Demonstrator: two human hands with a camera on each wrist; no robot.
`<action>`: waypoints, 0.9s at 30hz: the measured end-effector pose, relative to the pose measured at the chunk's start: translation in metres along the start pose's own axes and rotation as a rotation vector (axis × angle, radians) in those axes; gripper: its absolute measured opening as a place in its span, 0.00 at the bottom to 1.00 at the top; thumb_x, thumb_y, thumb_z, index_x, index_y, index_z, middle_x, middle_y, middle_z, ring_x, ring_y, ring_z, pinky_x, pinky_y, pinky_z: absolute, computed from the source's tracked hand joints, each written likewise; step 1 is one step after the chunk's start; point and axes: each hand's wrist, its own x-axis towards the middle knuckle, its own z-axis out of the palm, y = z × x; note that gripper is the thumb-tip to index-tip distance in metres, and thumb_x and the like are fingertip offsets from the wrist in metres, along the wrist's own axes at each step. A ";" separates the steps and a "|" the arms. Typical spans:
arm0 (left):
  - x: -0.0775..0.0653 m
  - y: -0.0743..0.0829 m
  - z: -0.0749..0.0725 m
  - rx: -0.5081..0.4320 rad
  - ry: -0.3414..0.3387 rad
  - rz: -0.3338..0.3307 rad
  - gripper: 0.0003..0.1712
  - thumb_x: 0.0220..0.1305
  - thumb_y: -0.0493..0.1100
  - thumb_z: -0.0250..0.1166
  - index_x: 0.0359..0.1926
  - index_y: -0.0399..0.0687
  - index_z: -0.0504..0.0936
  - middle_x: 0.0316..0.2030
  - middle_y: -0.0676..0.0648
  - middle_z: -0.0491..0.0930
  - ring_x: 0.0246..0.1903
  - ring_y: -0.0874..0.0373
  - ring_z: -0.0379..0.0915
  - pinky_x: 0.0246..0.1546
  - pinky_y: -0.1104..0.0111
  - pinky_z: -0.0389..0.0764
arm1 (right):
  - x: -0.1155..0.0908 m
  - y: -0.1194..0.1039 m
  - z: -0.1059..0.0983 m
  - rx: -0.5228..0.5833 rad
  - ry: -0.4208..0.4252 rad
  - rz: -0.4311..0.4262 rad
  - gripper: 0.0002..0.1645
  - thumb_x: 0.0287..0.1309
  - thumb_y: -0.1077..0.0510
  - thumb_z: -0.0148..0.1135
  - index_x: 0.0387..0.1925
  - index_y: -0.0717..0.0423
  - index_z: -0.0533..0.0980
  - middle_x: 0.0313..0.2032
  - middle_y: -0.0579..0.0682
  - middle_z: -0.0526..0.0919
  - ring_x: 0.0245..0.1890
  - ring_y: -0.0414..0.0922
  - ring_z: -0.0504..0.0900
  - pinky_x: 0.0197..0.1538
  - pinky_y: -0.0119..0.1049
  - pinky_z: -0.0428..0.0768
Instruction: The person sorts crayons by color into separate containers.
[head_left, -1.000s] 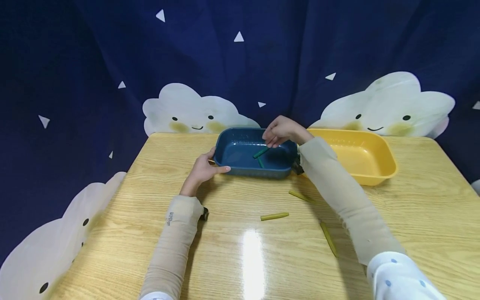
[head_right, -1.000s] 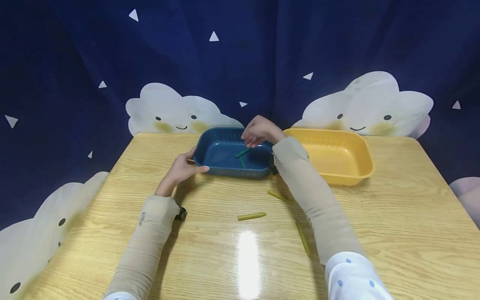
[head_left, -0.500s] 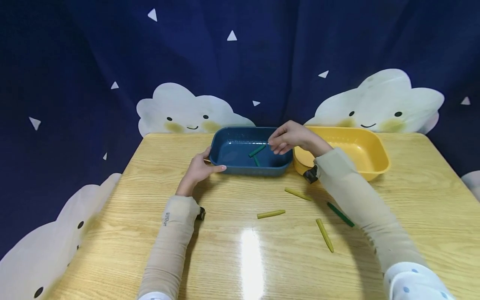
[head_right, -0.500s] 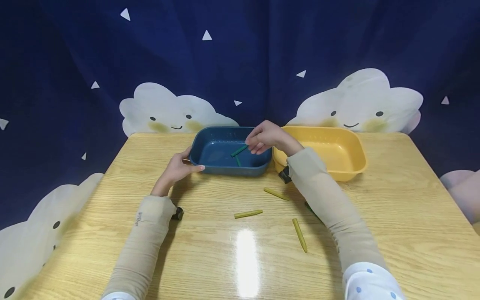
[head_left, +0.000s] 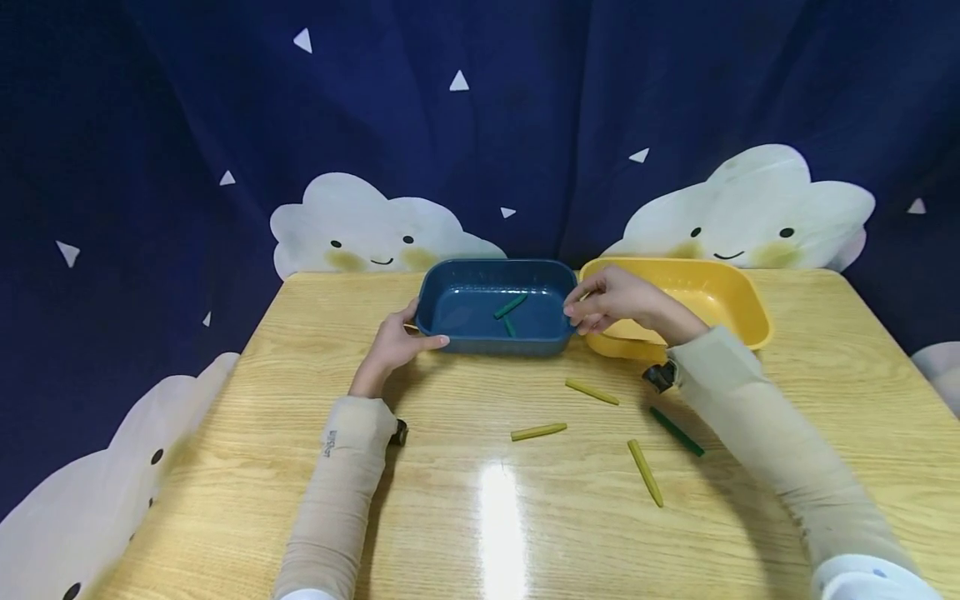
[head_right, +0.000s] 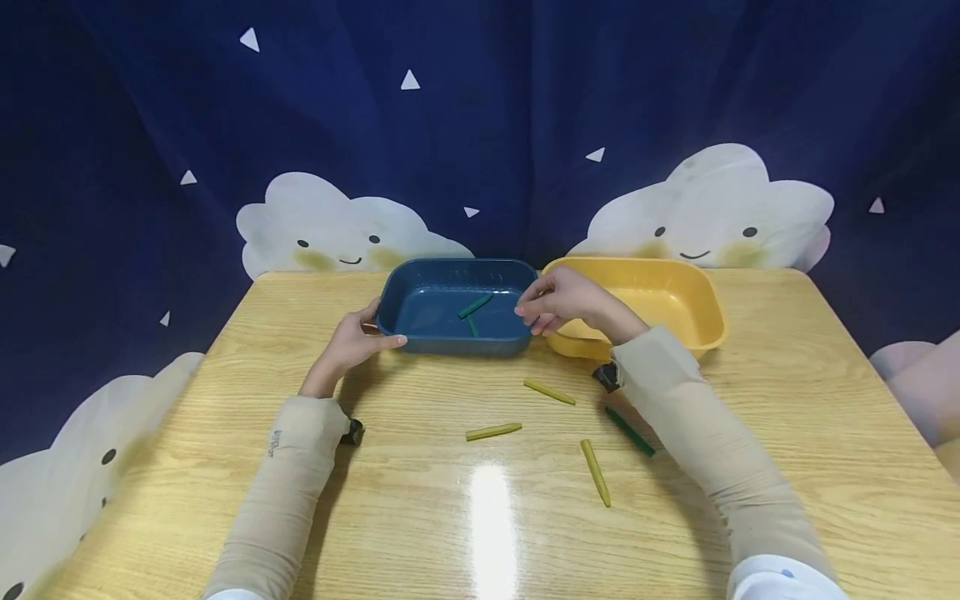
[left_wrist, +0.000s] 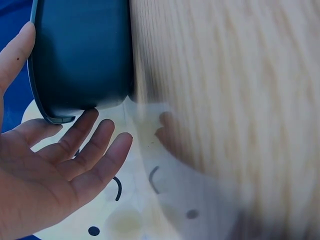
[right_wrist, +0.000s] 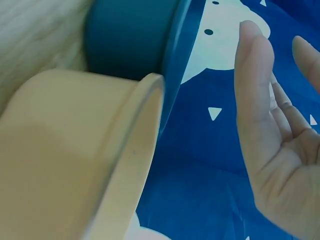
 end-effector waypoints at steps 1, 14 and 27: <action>0.000 0.000 0.000 0.003 0.002 -0.002 0.49 0.49 0.43 0.71 0.68 0.42 0.55 0.52 0.36 0.71 0.46 0.45 0.68 0.44 0.58 0.71 | -0.003 0.002 0.000 -0.010 0.001 -0.001 0.19 0.56 0.59 0.61 0.45 0.71 0.75 0.30 0.56 0.82 0.27 0.46 0.82 0.33 0.38 0.80; 0.000 -0.002 0.000 0.006 0.002 -0.006 0.49 0.49 0.45 0.71 0.68 0.42 0.55 0.51 0.37 0.72 0.46 0.45 0.68 0.45 0.58 0.69 | -0.048 0.034 0.003 0.036 -0.042 0.023 0.27 0.55 0.61 0.61 0.51 0.78 0.68 0.28 0.55 0.82 0.27 0.52 0.82 0.32 0.41 0.80; -0.002 0.000 0.001 0.014 0.009 -0.014 0.49 0.49 0.44 0.71 0.68 0.43 0.55 0.50 0.37 0.73 0.47 0.45 0.67 0.46 0.56 0.68 | -0.089 0.071 0.000 0.044 -0.087 0.037 0.30 0.56 0.59 0.60 0.51 0.81 0.66 0.29 0.65 0.81 0.29 0.56 0.82 0.31 0.44 0.80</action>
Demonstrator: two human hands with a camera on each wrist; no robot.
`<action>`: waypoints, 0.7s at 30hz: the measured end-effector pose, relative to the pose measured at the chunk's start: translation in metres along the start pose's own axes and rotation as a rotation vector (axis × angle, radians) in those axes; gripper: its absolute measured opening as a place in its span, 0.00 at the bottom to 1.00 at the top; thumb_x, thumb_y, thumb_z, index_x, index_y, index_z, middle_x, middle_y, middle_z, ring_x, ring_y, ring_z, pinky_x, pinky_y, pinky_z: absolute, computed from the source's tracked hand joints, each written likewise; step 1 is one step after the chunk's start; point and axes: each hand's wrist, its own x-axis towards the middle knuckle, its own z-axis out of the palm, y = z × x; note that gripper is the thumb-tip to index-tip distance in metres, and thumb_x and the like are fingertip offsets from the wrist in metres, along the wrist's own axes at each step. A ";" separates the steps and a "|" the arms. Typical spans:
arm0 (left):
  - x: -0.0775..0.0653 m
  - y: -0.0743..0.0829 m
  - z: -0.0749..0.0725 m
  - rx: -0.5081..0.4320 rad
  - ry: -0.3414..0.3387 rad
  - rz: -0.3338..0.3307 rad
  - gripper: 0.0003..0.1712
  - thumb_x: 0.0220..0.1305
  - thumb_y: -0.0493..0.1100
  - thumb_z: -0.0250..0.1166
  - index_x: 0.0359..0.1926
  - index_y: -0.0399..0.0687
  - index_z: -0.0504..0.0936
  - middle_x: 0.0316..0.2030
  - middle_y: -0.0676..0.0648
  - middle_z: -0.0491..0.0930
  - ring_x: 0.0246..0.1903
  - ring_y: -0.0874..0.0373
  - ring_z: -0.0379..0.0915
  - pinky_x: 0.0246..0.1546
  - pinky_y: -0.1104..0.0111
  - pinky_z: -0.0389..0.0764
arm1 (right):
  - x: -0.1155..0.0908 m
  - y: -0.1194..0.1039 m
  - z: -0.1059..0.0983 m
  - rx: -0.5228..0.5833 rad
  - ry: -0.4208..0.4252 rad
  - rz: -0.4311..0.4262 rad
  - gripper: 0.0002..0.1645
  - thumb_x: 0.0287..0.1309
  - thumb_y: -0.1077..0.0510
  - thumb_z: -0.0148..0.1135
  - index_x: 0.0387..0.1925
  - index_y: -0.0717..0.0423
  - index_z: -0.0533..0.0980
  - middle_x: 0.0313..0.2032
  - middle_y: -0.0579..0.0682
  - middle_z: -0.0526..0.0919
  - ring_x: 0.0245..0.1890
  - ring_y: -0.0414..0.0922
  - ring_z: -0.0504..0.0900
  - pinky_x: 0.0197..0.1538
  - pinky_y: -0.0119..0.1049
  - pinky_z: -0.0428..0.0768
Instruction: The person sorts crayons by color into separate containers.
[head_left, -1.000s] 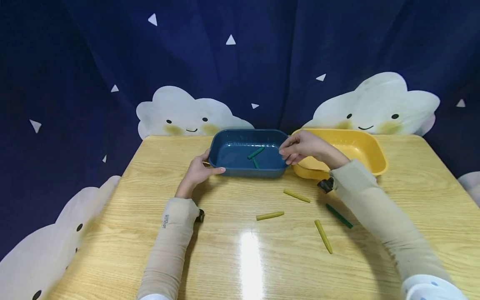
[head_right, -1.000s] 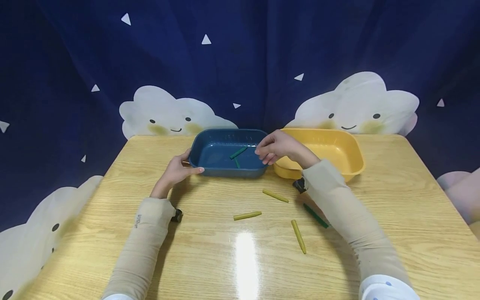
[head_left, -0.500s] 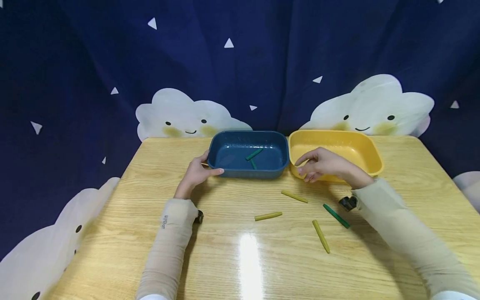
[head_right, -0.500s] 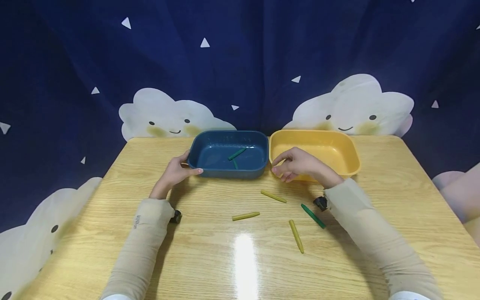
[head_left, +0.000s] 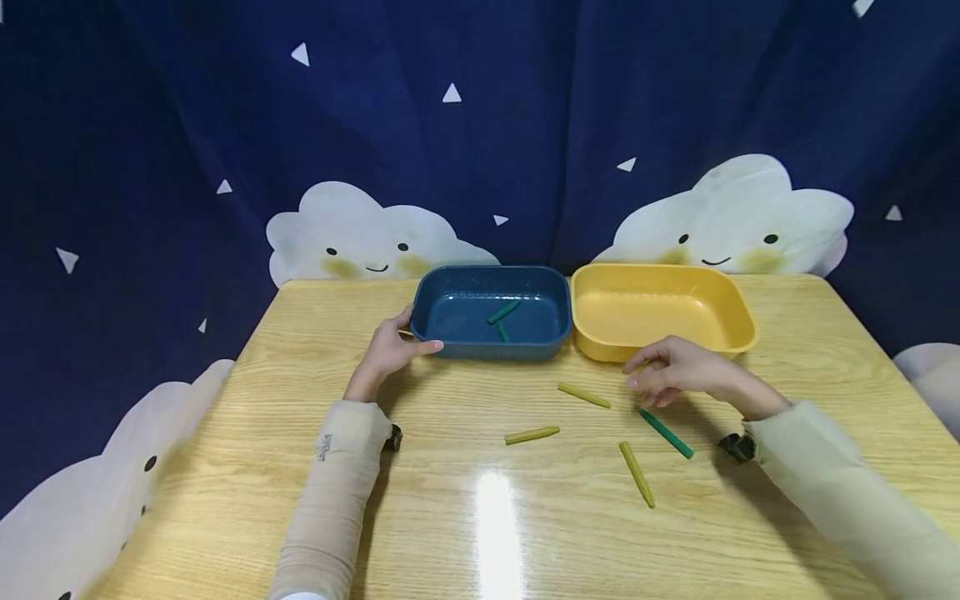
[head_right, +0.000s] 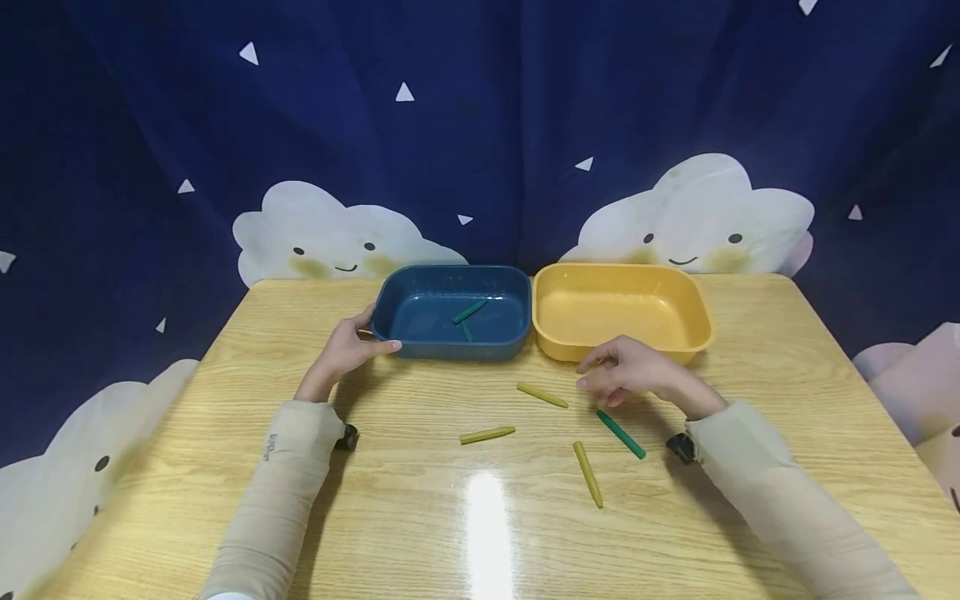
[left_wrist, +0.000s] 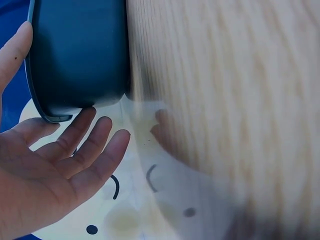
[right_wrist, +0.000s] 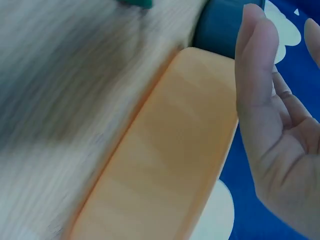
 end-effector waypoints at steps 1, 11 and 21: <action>0.000 0.000 0.000 0.001 -0.001 -0.001 0.49 0.49 0.44 0.71 0.68 0.43 0.55 0.50 0.37 0.73 0.47 0.45 0.67 0.47 0.56 0.68 | -0.002 0.002 0.000 -0.002 0.001 0.002 0.30 0.57 0.59 0.60 0.51 0.80 0.66 0.28 0.65 0.80 0.29 0.56 0.81 0.31 0.44 0.80; 0.000 -0.002 0.001 -0.006 -0.002 0.005 0.49 0.48 0.45 0.72 0.68 0.43 0.56 0.49 0.37 0.74 0.46 0.44 0.68 0.46 0.56 0.68 | -0.015 0.032 0.003 -0.054 -0.004 0.004 0.22 0.52 0.60 0.64 0.42 0.76 0.72 0.22 0.63 0.80 0.21 0.50 0.80 0.26 0.42 0.79; 0.000 -0.002 0.000 -0.006 -0.002 0.012 0.49 0.49 0.44 0.72 0.68 0.42 0.55 0.48 0.35 0.73 0.46 0.44 0.68 0.46 0.57 0.68 | -0.014 0.048 0.014 -0.126 -0.024 -0.030 0.15 0.49 0.59 0.67 0.32 0.68 0.75 0.14 0.53 0.75 0.12 0.39 0.71 0.16 0.31 0.72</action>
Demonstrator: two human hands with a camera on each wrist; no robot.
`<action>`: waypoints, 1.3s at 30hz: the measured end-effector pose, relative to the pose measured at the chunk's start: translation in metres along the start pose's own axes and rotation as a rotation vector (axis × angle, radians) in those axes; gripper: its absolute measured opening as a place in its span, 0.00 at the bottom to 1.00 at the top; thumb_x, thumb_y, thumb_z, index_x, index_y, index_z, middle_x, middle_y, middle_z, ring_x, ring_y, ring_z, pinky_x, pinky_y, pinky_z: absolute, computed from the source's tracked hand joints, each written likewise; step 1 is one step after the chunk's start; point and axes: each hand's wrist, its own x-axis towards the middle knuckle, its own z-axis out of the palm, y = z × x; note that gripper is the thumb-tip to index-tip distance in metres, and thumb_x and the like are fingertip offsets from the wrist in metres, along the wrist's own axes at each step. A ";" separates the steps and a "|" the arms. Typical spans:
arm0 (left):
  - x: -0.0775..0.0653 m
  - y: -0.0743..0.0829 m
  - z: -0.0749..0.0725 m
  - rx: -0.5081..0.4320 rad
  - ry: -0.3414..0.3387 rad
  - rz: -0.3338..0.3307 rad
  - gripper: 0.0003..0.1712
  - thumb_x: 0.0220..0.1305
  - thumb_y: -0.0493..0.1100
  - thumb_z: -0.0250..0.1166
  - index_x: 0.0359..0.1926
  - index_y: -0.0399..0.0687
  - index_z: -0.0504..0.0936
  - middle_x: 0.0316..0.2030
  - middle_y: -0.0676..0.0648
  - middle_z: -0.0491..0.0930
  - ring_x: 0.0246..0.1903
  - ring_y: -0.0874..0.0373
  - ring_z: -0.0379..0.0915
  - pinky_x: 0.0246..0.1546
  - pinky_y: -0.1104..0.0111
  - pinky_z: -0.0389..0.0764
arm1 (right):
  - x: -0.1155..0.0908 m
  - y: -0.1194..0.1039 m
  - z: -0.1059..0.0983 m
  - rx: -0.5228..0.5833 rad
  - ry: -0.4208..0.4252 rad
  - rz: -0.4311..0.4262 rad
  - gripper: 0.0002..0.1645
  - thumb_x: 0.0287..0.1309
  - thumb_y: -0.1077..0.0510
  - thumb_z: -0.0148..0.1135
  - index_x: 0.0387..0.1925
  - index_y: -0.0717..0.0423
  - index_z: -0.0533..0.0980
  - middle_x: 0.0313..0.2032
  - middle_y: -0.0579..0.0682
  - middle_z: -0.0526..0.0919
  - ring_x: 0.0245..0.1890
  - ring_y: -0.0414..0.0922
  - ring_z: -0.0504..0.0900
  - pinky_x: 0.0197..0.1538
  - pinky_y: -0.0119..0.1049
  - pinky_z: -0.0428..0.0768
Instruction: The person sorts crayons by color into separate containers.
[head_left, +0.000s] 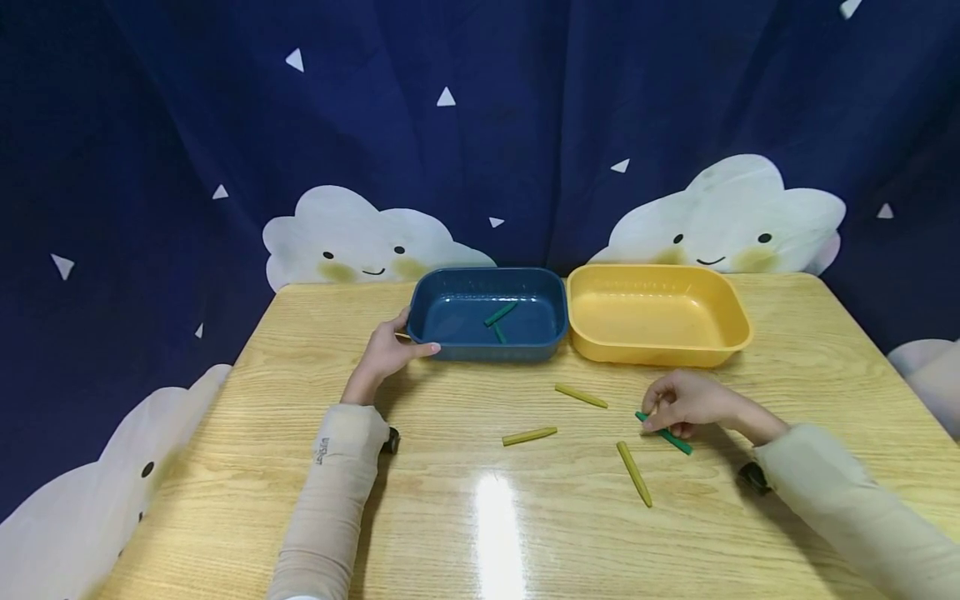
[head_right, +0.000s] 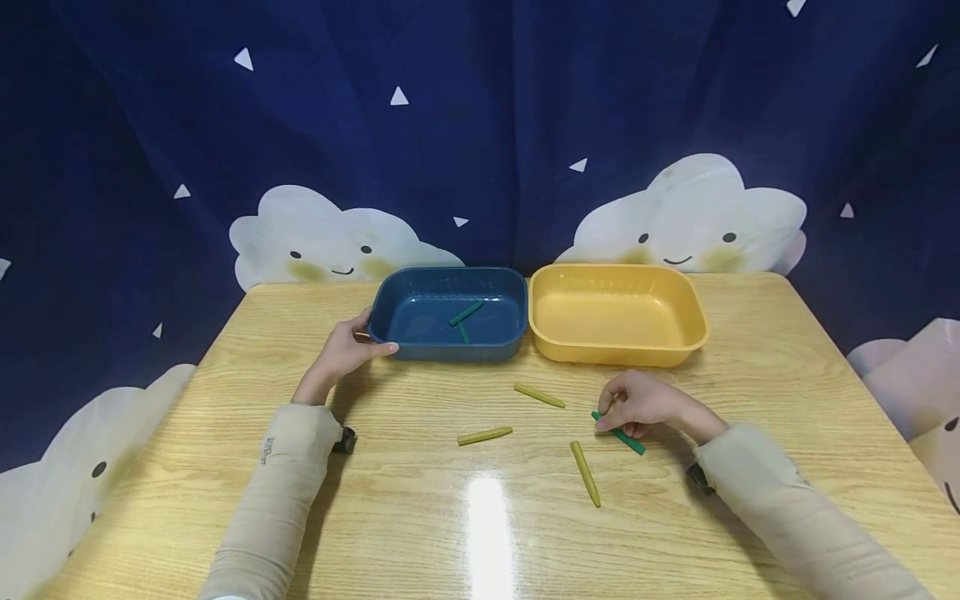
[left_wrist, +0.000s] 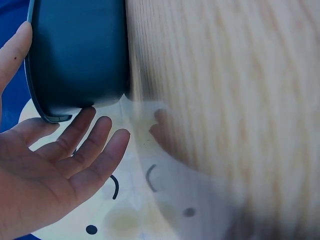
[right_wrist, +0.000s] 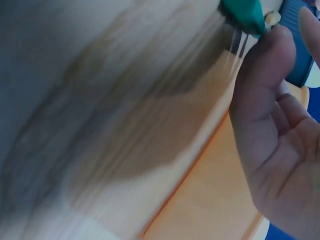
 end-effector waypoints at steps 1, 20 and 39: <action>0.000 0.000 0.000 0.001 0.000 -0.002 0.49 0.49 0.44 0.72 0.68 0.42 0.55 0.48 0.36 0.73 0.46 0.44 0.68 0.46 0.57 0.68 | 0.001 0.000 0.001 -0.016 0.005 -0.002 0.14 0.49 0.59 0.67 0.31 0.67 0.75 0.13 0.52 0.74 0.11 0.38 0.70 0.16 0.31 0.71; 0.001 -0.001 0.001 0.004 0.003 -0.021 0.50 0.48 0.45 0.72 0.68 0.42 0.54 0.50 0.36 0.72 0.47 0.45 0.68 0.48 0.57 0.67 | 0.000 -0.011 -0.002 -0.053 0.068 -0.003 0.08 0.55 0.66 0.58 0.22 0.64 0.72 0.14 0.46 0.63 0.11 0.37 0.58 0.18 0.33 0.65; 0.000 0.000 -0.001 0.010 0.001 -0.021 0.50 0.48 0.45 0.72 0.68 0.41 0.54 0.51 0.36 0.72 0.47 0.45 0.68 0.48 0.56 0.67 | 0.019 -0.057 -0.015 0.118 0.356 -0.089 0.07 0.54 0.69 0.53 0.33 0.72 0.72 0.25 0.61 0.78 0.21 0.45 0.74 0.25 0.37 0.75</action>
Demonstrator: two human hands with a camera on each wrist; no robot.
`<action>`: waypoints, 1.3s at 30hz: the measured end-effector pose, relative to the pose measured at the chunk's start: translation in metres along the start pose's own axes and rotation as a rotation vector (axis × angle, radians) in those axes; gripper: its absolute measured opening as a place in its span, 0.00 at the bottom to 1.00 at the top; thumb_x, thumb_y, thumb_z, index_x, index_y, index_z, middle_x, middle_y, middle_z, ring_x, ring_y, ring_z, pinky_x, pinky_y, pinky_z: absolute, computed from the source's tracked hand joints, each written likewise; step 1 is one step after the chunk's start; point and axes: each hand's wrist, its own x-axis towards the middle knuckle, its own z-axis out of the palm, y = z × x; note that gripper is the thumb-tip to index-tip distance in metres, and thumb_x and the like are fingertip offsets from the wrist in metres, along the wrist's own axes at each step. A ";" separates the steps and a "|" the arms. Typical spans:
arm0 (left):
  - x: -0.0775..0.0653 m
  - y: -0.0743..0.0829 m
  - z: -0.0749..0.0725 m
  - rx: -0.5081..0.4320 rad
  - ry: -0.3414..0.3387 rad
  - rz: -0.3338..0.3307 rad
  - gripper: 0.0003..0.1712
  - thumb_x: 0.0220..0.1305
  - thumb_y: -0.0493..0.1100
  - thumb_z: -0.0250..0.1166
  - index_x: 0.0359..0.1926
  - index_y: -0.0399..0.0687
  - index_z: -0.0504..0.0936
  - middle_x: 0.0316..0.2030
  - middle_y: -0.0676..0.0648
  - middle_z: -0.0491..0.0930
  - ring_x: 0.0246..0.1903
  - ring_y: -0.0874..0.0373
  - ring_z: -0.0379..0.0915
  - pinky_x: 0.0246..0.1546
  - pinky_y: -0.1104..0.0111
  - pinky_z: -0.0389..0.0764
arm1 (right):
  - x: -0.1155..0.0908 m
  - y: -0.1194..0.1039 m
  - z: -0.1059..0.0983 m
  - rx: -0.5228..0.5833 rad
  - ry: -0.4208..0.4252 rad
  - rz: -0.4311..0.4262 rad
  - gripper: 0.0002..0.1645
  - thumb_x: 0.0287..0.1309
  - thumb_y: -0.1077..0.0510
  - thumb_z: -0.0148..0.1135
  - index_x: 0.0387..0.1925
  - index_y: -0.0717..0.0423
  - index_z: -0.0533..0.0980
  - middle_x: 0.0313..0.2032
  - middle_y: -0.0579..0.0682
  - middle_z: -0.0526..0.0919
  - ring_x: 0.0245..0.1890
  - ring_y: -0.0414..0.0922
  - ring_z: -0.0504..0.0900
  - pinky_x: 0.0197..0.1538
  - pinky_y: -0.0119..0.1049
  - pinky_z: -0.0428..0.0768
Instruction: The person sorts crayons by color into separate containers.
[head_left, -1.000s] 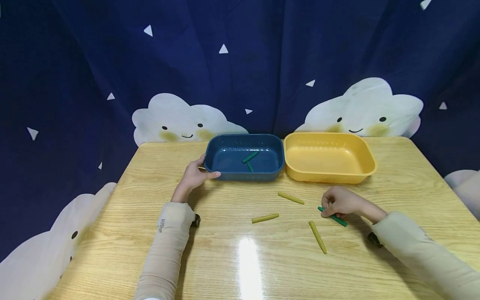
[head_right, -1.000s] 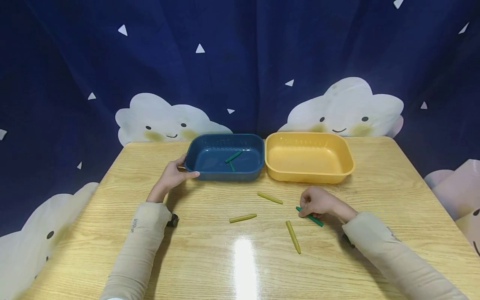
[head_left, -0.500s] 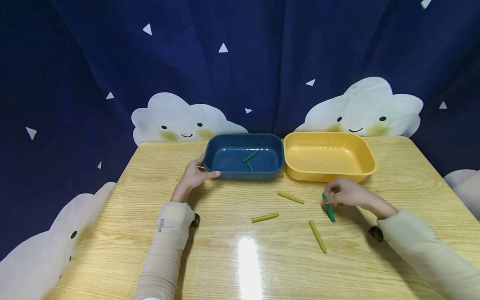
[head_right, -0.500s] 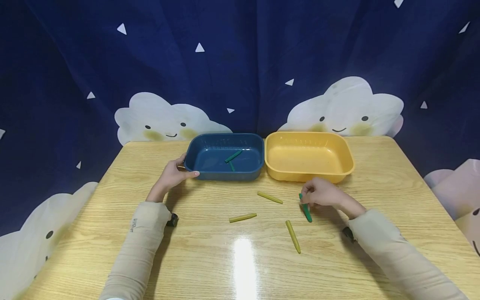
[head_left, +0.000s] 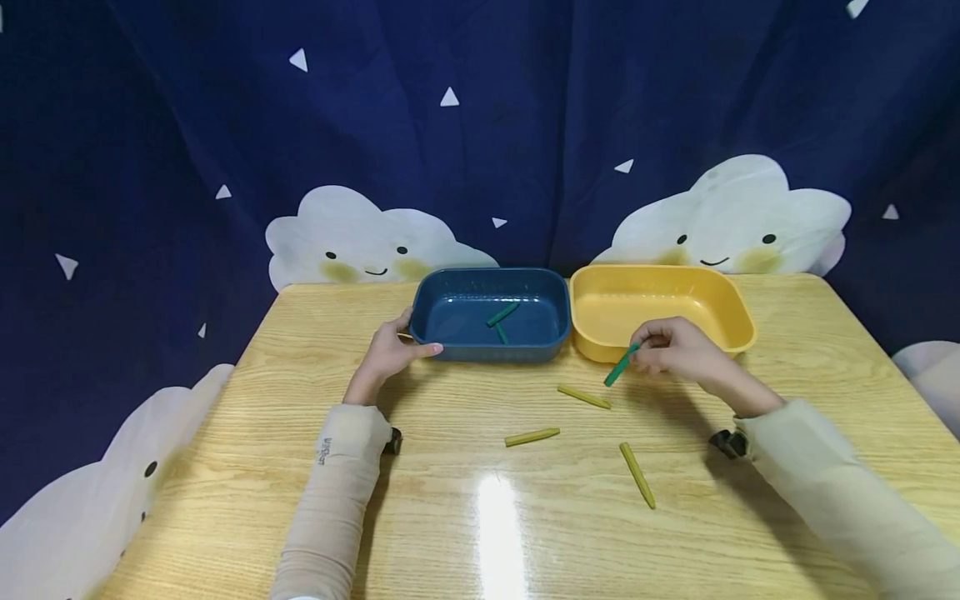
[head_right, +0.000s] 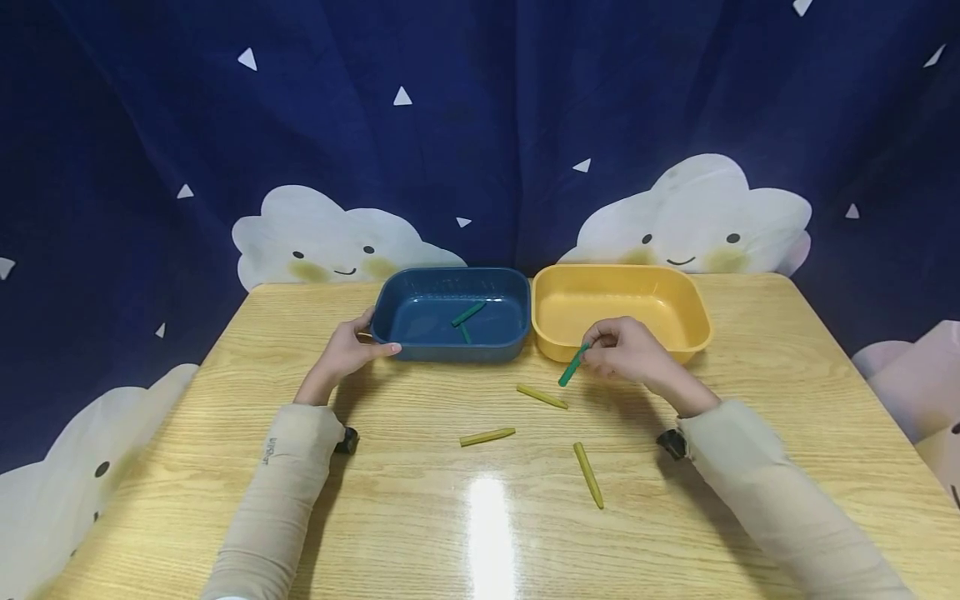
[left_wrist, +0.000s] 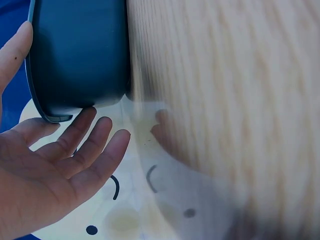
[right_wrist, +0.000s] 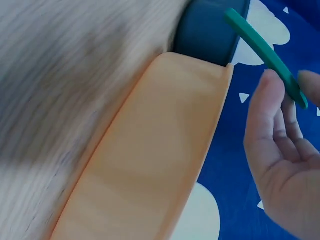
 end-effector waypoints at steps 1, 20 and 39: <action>0.000 0.000 0.000 -0.001 -0.001 0.000 0.50 0.49 0.45 0.72 0.68 0.41 0.54 0.51 0.36 0.71 0.47 0.45 0.68 0.48 0.56 0.67 | 0.002 -0.002 0.001 0.013 0.016 -0.006 0.07 0.54 0.69 0.53 0.34 0.73 0.72 0.26 0.61 0.79 0.21 0.45 0.75 0.26 0.37 0.76; 0.001 -0.001 0.000 -0.004 0.001 0.011 0.50 0.48 0.45 0.72 0.68 0.40 0.54 0.50 0.36 0.72 0.47 0.44 0.68 0.48 0.57 0.68 | 0.031 -0.023 0.011 0.388 0.207 -0.145 0.04 0.56 0.67 0.58 0.34 0.66 0.74 0.28 0.50 0.82 0.28 0.44 0.82 0.35 0.34 0.79; 0.000 0.000 0.000 -0.006 0.000 0.018 0.50 0.49 0.45 0.72 0.68 0.40 0.54 0.50 0.36 0.72 0.47 0.44 0.68 0.48 0.56 0.68 | 0.065 -0.036 0.033 0.736 0.252 -0.303 0.09 0.55 0.75 0.55 0.29 0.62 0.77 0.25 0.53 0.83 0.26 0.43 0.83 0.34 0.33 0.80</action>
